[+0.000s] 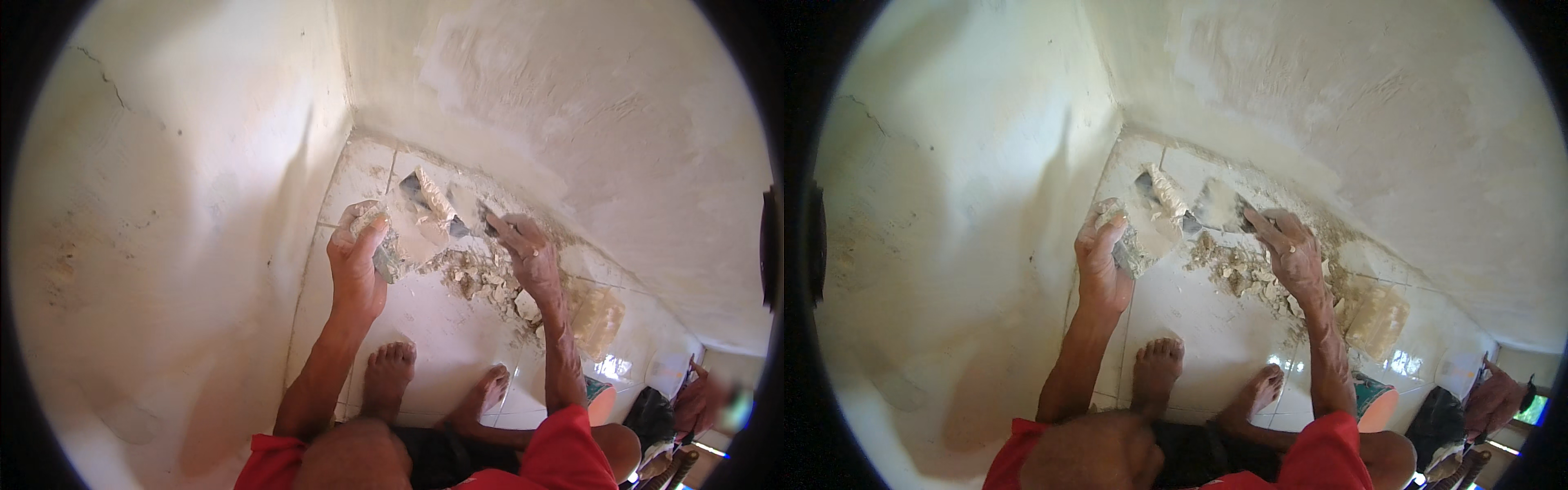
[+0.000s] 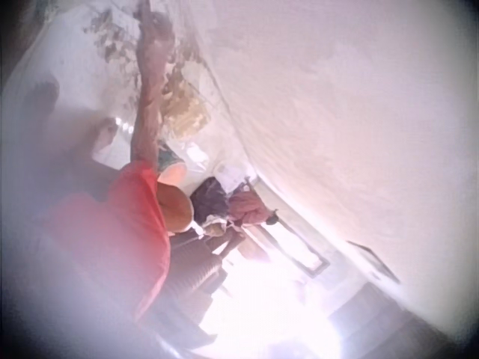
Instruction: The person scrapes old plaster and paint from a wall using putty knives, scoops compound from a container onto the putty knives, and applies the compound to the wall.
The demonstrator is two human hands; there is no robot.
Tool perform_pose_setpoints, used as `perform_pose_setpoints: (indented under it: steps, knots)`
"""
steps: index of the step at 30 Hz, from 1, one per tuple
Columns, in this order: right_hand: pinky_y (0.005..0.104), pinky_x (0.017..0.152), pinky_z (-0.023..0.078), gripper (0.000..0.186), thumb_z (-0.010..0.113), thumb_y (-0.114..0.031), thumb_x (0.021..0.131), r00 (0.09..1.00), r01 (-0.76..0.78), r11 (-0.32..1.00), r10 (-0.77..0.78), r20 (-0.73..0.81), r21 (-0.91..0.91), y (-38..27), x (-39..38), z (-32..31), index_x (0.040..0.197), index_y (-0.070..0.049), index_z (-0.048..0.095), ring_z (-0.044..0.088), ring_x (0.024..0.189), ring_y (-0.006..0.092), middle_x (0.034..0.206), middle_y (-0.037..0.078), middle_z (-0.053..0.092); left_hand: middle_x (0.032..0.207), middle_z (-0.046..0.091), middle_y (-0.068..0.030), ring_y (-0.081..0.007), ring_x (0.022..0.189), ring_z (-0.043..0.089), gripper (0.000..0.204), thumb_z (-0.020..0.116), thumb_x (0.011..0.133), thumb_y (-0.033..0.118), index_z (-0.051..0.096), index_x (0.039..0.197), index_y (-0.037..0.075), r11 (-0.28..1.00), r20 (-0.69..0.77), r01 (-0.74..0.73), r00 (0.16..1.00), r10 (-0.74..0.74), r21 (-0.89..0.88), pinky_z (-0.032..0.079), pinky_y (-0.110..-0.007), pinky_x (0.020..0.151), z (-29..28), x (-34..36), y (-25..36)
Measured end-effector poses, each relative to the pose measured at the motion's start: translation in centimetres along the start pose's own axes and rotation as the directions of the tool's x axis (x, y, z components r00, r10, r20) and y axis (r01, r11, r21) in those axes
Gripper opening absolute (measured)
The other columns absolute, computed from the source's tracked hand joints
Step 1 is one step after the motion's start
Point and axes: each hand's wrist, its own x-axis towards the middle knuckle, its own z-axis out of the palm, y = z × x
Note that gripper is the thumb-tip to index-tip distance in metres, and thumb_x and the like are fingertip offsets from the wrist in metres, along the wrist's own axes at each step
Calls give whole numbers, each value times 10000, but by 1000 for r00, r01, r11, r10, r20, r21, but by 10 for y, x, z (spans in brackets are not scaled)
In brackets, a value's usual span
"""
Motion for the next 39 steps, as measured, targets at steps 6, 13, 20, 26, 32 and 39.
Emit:
perform_pose_setpoints:
  steps: [6,13,20,26,32,39]
  knots:
    - [268,560,516,317,473,-260,1007,847,-527,686,472,245,502,-13,-3,-19,1161,-42,644,634,771,137,952,61,668,1102,604,-76,-128,995,580,270,630,934,98,516,1159,3,925,50,-258,966,255,280,476,-278,887,-13,10,5]
    - [222,444,481,328,472,-281,1009,768,-638,309,323,553,705,-75,8,-41,939,-15,652,606,576,97,768,55,651,1124,630,-146,-171,1056,581,178,567,954,54,516,1113,-7,721,254,-490,872,419,490,434,-327,981,-4,11,-7]
    - [227,420,470,273,522,-235,985,746,-641,-5,230,625,768,-64,2,-24,908,-4,645,577,536,101,744,66,639,1120,664,-193,-286,1100,620,148,508,916,-95,557,1036,-24,524,484,-642,767,422,560,467,-396,987,-31,8,-2]
    - [239,397,441,249,492,-192,975,795,-587,56,232,561,808,-58,-3,-23,922,9,630,545,503,116,723,86,620,1101,671,-188,-304,1117,621,173,529,891,-129,590,1025,-38,378,572,-722,691,441,580,483,-414,981,-38,17,-3]
    - [270,465,485,234,455,-199,982,844,-316,-53,439,306,947,-52,13,-43,982,5,568,558,539,133,758,85,610,1045,667,-137,-184,998,616,115,535,966,46,573,1055,-16,574,342,-411,911,230,708,480,-314,909,-65,-14,-38]
    - [252,531,507,175,492,-166,993,815,-305,-30,509,277,952,-46,23,-5,1036,-15,569,593,622,119,806,68,629,815,636,-101,-161,771,614,187,573,953,208,535,1001,32,525,-47,192,960,-278,829,497,-313,714,-107,-90,-93]
